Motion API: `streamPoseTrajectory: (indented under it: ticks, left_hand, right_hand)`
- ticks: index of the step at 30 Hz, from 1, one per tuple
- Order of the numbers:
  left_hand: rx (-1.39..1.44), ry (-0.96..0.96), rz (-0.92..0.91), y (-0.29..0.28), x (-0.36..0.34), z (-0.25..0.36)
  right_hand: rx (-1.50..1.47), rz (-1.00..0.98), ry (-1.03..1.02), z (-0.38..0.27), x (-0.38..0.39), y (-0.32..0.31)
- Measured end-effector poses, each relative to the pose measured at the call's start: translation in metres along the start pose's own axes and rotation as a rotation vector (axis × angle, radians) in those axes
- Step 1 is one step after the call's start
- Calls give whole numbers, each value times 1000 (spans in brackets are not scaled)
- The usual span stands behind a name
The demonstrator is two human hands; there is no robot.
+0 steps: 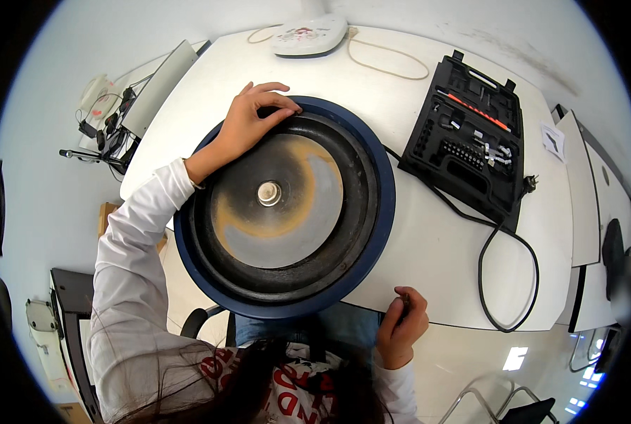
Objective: The person holds a large speaker cone and uses a small metal tool to pry and adjust the rubber surround along the edge. They repeatedly rotate the speaker and work around the circumference, occasionally placing the tool on the table and repositioning the speaker.
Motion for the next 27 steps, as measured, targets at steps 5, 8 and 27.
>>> streamPoseTrajectory:
  ticks: [5,8,27]
  left_hand:
    - [-73,56,75,-2,4,5]
    - [-53,84,114,-6,5,10]
    - [-272,236,143,-1,8,17]
  right_hand:
    - [56,21,-75,-2,4,-2]
    - [98,15,-105,1,8,-1]
    - [213,18,-150,0,12,3]
Point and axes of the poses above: each hand's wrist, its own x-axis away from the middle knuckle, its own y-axis out of the palm, z = x × y, the point moved 6 cm from there along -x, towards the middle knuckle, and after that the axes turned 6 degrees about -y, right-handed, at the moved point
